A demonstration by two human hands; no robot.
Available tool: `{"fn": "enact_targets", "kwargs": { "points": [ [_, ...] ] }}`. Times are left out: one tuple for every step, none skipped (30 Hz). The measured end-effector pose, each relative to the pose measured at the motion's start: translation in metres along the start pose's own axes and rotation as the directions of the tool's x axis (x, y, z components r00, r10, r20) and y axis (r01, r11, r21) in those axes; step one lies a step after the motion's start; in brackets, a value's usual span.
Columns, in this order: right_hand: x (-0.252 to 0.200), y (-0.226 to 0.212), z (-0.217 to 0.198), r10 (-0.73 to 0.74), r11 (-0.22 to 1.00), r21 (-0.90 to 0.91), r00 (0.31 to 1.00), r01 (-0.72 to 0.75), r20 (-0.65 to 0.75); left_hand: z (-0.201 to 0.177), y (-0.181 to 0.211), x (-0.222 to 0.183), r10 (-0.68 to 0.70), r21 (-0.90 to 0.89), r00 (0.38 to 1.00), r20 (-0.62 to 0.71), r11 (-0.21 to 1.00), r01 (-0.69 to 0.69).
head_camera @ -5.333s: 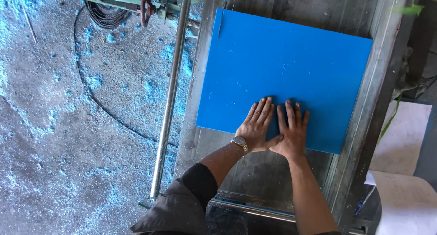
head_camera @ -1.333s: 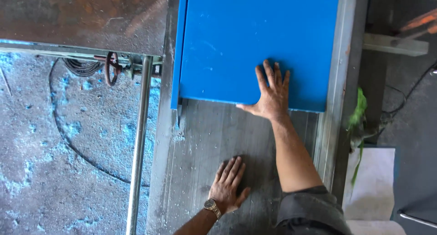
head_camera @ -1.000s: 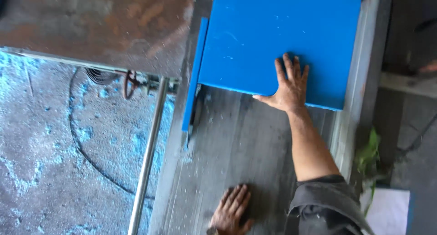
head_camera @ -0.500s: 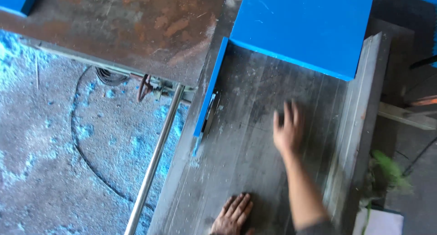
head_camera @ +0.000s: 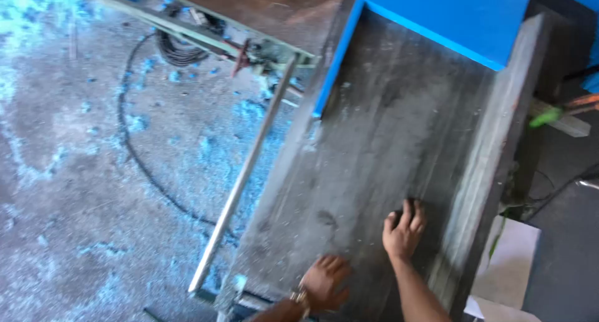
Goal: Cutting large blue plastic sheets into smaller rectangular pieces using a table saw.
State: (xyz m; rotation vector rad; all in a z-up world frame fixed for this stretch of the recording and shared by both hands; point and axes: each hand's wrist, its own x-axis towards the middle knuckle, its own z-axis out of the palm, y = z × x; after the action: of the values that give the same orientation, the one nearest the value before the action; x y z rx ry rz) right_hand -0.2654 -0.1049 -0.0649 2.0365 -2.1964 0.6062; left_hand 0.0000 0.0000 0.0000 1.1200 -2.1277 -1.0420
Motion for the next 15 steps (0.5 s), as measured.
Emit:
{"fn": "enact_targets", "kwargs": {
  "points": [
    [-0.005, -0.001, 0.004, 0.023, 0.999, -0.033, 1.000, -0.022, 0.006, -0.010, 0.008, -0.033, 0.030, -0.082, 0.999, -0.026, 0.996, -0.032],
    [-0.015, -0.009, 0.005, 0.016, 1.000, -0.026, 1.000, -0.016, 0.005, -0.020, 0.008, -0.068, 0.027, -0.076, 0.999, -0.032, 0.997, -0.029],
    [-0.025, -0.015, 0.007, 0.108, 0.993, -0.047, 0.993, -0.106, 0.050, -0.029, 0.006, -0.101, -0.117, -0.131, 0.993, 0.030, 0.984, 0.120],
    [-0.034, -0.023, 0.009, 0.199, 0.979, -0.071, 0.976, -0.193, 0.093, -0.038, 0.003, -0.135, -0.255, -0.177, 0.962, 0.099, 0.947, 0.270],
    [-0.044, -0.037, 0.006, 0.197, 0.979, -0.070, 0.977, -0.191, 0.085, -0.048, -0.013, -0.169, -0.250, -0.175, 0.964, 0.094, 0.949, 0.263],
    [-0.054, -0.053, 0.003, 0.294, 0.955, -0.076, 0.946, -0.286, 0.137, -0.058, -0.030, -0.203, -0.287, -0.168, 0.950, 0.125, 0.937, 0.305],
    [-0.067, -0.071, 0.002, 0.391, 0.920, -0.086, 0.901, -0.381, 0.189, -0.069, -0.050, -0.240, -0.323, -0.156, 0.933, 0.159, 0.925, 0.347],
    [-0.082, -0.088, 0.001, 0.391, 0.920, -0.082, 0.902, -0.383, 0.183, -0.097, -0.053, -0.254, -0.319, -0.153, 0.935, 0.157, 0.927, 0.342],
    [-0.100, -0.107, 0.002, 0.422, 0.907, -0.101, 0.884, -0.410, 0.200, -0.128, -0.058, -0.270, -0.385, -0.158, 0.915, 0.117, 0.903, 0.400],
    [-0.119, -0.127, 0.004, 0.452, 0.892, -0.120, 0.865, -0.436, 0.216, -0.159, -0.065, -0.287, -0.450, -0.166, 0.890, 0.078, 0.874, 0.456],
    [-0.132, -0.148, 0.008, 0.468, 0.884, -0.115, 0.859, -0.454, 0.207, -0.187, -0.076, -0.296, -0.439, -0.153, 0.894, 0.088, 0.881, 0.447],
    [-0.143, -0.168, 0.013, 0.435, 0.900, -0.109, 0.883, -0.422, 0.175, -0.214, -0.088, -0.305, -0.552, -0.078, 0.831, 0.072, 0.828, 0.556],
    [-0.165, -0.191, 0.018, 0.414, 0.909, -0.111, 0.897, -0.401, 0.156, -0.243, -0.098, -0.317, -0.661, 0.004, 0.748, 0.061, 0.750, 0.662],
    [-0.177, -0.223, 0.024, 0.443, 0.896, -0.112, 0.882, -0.430, 0.160, -0.263, -0.119, -0.341, -0.658, 0.026, 0.748, 0.084, 0.752, 0.659],
    [-0.181, -0.251, 0.024, 0.444, 0.896, -0.110, 0.880, -0.431, 0.166, -0.280, -0.134, -0.363, -0.626, 0.004, 0.780, -0.014, 0.780, 0.626]
  ]
}}
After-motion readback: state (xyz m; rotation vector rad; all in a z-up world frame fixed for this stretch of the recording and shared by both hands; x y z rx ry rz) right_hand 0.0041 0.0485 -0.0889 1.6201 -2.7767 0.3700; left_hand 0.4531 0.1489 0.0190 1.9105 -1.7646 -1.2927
